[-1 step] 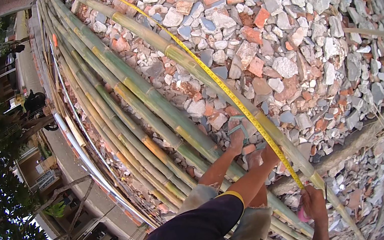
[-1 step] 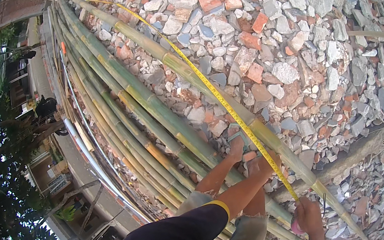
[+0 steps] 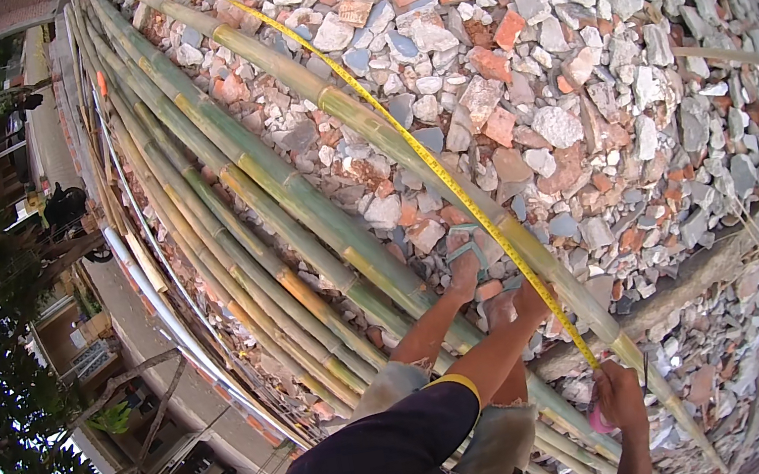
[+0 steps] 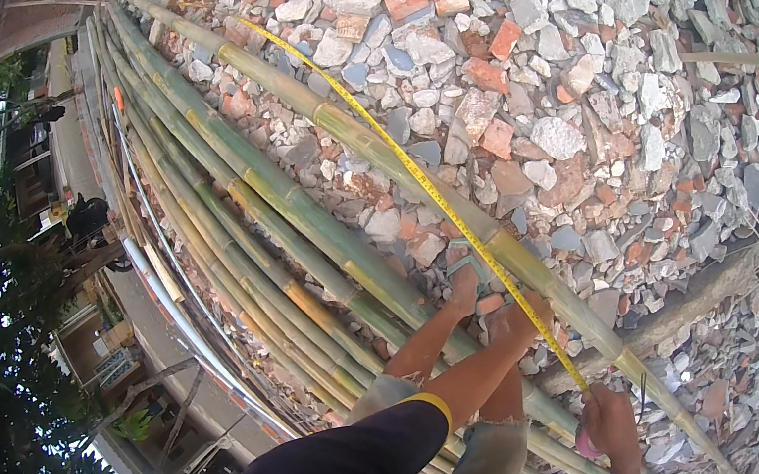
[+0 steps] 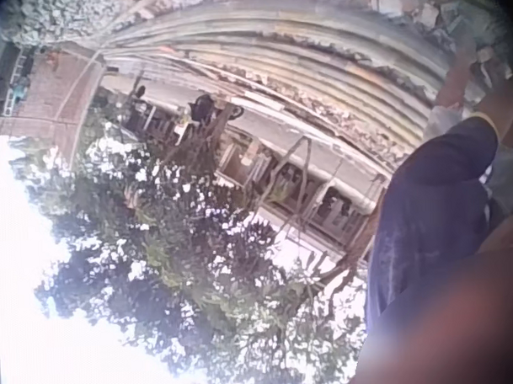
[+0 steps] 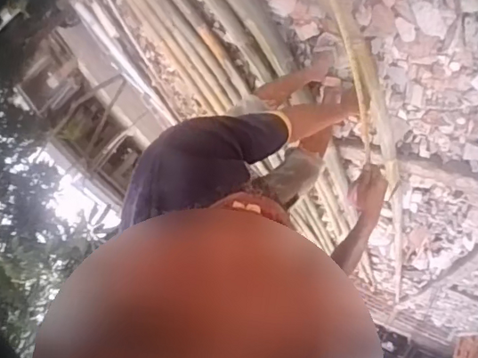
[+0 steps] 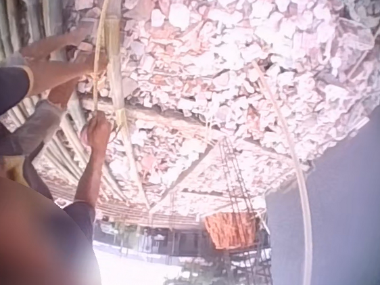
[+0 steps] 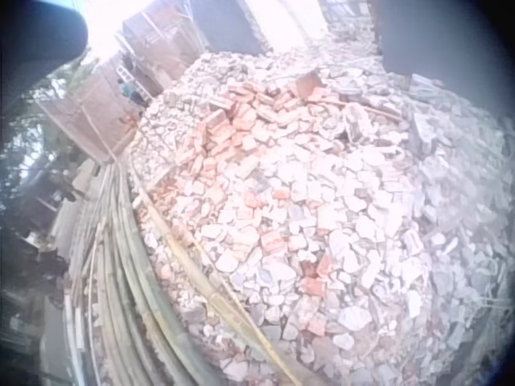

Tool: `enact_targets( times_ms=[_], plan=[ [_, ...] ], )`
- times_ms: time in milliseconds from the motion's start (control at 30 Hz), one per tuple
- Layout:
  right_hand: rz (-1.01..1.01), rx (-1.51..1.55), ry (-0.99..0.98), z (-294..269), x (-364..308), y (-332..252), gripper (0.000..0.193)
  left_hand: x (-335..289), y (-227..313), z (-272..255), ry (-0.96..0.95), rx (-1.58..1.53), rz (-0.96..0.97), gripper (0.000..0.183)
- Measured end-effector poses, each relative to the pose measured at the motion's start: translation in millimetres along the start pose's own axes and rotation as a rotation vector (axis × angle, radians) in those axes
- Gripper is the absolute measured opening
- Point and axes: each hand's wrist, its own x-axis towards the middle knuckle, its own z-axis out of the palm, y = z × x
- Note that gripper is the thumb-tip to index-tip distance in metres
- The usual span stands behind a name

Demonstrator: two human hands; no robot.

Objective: The person walks across bamboo scaffolding at a construction site, then uses a tape measure to measure the length of bamboo poles laid on the ground. The person adjusts the tape measure and repositions it along the poles multiple times.

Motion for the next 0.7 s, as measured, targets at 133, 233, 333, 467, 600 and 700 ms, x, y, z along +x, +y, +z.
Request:
enact_targets(
  times_ms=[133, 233, 333, 467, 600, 700],
  plan=[
    [0.117, 0.103, -0.006, -2, 4, 0, 0.019, 3, 5, -14, -0.057, -0.056, 0.010, 0.039],
    [0.075, 0.116, -0.033, -3, 4, 5, 0.019, 0, 9, -18, 0.035, -0.110, 0.032, 0.037],
    [0.032, 0.024, 0.015, 0, 4, 14, 0.019, 1, 7, -17, 0.092, 0.112, 0.236, 0.039],
    [0.066, 0.062, 0.006, 3, -1, 27, 0.017, 6, 5, -11, 0.029, 0.061, 0.024, 0.036],
    [0.102, 0.113, -0.011, 7, -5, 31, 0.017, 7, 7, -12, -0.004, 0.262, 0.074, 0.040],
    [0.120, 0.140, 0.014, 8, -6, 33, 0.017, 3, 11, -13, 0.063, 0.022, -0.003, 0.040]
  ],
)
